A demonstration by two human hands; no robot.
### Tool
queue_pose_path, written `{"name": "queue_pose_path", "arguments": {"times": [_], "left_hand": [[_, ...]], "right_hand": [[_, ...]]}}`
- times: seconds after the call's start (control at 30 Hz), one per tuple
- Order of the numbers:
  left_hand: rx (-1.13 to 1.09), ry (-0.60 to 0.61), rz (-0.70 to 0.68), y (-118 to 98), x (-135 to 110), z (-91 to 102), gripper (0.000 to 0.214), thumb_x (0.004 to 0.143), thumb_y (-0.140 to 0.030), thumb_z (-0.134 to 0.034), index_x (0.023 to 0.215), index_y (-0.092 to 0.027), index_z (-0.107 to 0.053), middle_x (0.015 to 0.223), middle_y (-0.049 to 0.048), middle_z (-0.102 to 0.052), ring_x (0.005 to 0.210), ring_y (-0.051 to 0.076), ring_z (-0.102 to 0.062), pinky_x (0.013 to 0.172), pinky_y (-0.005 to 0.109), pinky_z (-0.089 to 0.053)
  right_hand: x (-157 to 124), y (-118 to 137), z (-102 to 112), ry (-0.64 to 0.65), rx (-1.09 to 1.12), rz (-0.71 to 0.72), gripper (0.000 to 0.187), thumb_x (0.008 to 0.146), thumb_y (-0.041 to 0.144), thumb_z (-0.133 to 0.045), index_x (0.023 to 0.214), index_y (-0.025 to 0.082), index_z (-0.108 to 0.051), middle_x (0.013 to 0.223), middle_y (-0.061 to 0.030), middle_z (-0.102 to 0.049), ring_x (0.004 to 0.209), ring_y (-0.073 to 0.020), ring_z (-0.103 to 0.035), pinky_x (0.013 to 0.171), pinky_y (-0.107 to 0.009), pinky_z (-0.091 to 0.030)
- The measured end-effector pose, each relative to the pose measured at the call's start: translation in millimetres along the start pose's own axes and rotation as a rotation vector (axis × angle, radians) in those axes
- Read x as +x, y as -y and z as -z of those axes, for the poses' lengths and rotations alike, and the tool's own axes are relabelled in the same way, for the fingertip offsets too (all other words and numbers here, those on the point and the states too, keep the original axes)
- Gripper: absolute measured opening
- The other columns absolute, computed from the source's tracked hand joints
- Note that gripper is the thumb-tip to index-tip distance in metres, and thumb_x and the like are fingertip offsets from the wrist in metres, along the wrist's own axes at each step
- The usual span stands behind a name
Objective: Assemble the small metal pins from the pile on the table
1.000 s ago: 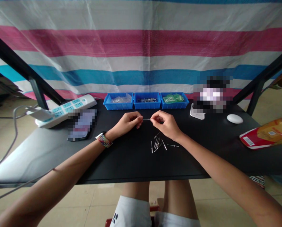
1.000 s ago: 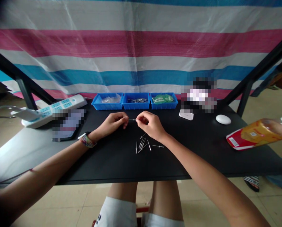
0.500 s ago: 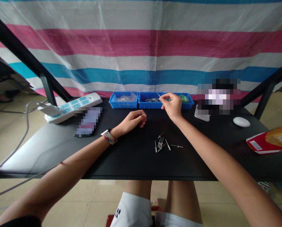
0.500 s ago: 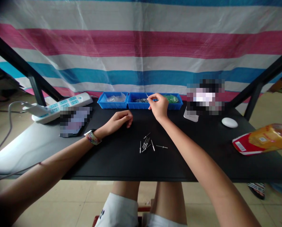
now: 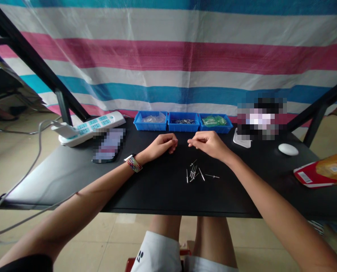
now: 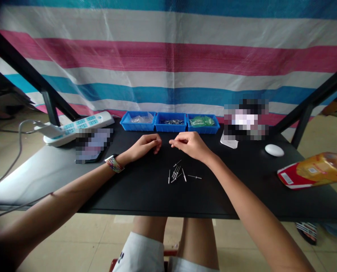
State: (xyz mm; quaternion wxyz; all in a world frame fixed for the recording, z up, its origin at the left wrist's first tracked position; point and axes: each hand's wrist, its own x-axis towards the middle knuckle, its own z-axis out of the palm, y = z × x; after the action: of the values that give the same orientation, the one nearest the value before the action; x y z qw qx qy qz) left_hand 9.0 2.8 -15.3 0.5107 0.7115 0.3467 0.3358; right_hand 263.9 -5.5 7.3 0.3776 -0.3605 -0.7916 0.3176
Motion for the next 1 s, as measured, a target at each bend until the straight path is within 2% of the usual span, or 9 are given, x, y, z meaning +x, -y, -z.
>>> {"name": "queue_pose_path", "arguments": {"times": [0.1,0.17,0.4,0.5,0.63,0.77,0.87,1.0], "left_hand": [[0.004,0.005,-0.002,0.6,0.3,0.3,0.043,0.097,-0.056,-0.063,0.081,-0.017,-0.059,0.073,0.0007,-0.062,0.062,0.012,-0.058,0.061,0.025,-0.05],[0.014,0.004,0.002,0.1,0.4,0.4,0.044,0.097,-0.057,-0.063,0.081,-0.017,-0.06,0.073,0.0006,-0.062,0.062,0.012,-0.058,0.061,0.025,-0.05],[0.028,0.009,0.009,-4.1,0.1,0.0,0.045,0.097,-0.058,-0.064,0.08,-0.016,-0.06,0.072,0.0009,-0.062,0.063,0.013,-0.058,0.062,0.025,-0.05],[0.035,0.013,0.008,-4.8,0.0,0.1,0.045,0.097,-0.058,-0.064,0.08,-0.017,-0.06,0.073,0.001,-0.062,0.063,0.013,-0.057,0.062,0.025,-0.05],[0.041,0.015,0.018,-3.4,0.6,0.4,0.045,0.097,-0.059,-0.064,0.08,-0.017,-0.06,0.073,0.0013,-0.063,0.064,0.013,-0.058,0.062,0.025,-0.05],[0.041,0.018,0.015,-2.4,1.5,0.6,0.044,0.097,-0.058,-0.064,0.081,-0.017,-0.06,0.074,0.0016,-0.064,0.064,0.013,-0.059,0.063,0.025,-0.051],[0.04,0.023,0.017,-3.5,1.3,0.4,0.043,0.097,-0.056,-0.063,0.082,-0.016,-0.061,0.074,0.0012,-0.064,0.064,0.013,-0.058,0.063,0.025,-0.05],[0.031,0.026,0.021,-5.5,1.1,0.1,0.04,0.096,-0.054,-0.065,0.082,-0.016,-0.062,0.074,0.001,-0.064,0.064,0.012,-0.058,0.063,0.024,-0.05]], "right_hand": [[-13.2,6.9,6.5,0.272,-0.06,0.011,0.005,0.086,0.022,-0.078,0.087,0.02,-0.082,0.078,-0.0001,-0.064,0.061,-0.0116,-0.054,0.055,-0.025,-0.039],[-16.9,7.2,8.0,0.364,-0.127,0.032,0.011,0.081,0.012,-0.078,0.086,0.021,-0.083,0.079,0.0007,-0.061,0.064,-0.011,-0.055,0.057,-0.024,-0.039],[-16.7,5.7,-0.9,0.446,-0.234,0.053,0.017,0.08,0.005,-0.077,0.082,0.022,-0.081,0.084,0.0001,-0.063,0.072,-0.0129,-0.061,0.066,-0.026,-0.042],[-16.3,7.0,-1.4,0.406,-0.253,0.055,0.018,0.078,0.002,-0.072,0.081,0.02,-0.075,0.086,0.0008,-0.062,0.07,-0.0118,-0.058,0.065,-0.025,-0.041],[-15.0,4.9,-0.8,0.28,-0.245,0.058,0.018,0.079,0.003,-0.068,0.083,0.02,-0.07,0.089,0.0011,-0.062,0.066,-0.01,-0.051,0.063,-0.025,-0.037],[-13.0,0.8,-3.6,0.116,-0.138,0.058,0.022,0.087,0.009,-0.065,0.1,0.02,-0.078,0.089,0.0001,-0.068,0.061,-0.0096,-0.047,0.06,-0.025,-0.038],[-12.2,0.0,-7.8,0.038,-0.018,0.043,0.023,0.092,0.017,-0.064,0.104,0.021,-0.083,0.092,-0.0024,-0.072,0.062,-0.0104,-0.053,0.059,-0.025,-0.042],[-12.0,-0.8,-17.5,-0.011,0.242,-0.094,0.02,0.092,0.028,-0.068,0.101,0.019,-0.083,0.097,-0.0061,-0.08,0.061,-0.012,-0.064,0.055,-0.025,-0.049]]}}
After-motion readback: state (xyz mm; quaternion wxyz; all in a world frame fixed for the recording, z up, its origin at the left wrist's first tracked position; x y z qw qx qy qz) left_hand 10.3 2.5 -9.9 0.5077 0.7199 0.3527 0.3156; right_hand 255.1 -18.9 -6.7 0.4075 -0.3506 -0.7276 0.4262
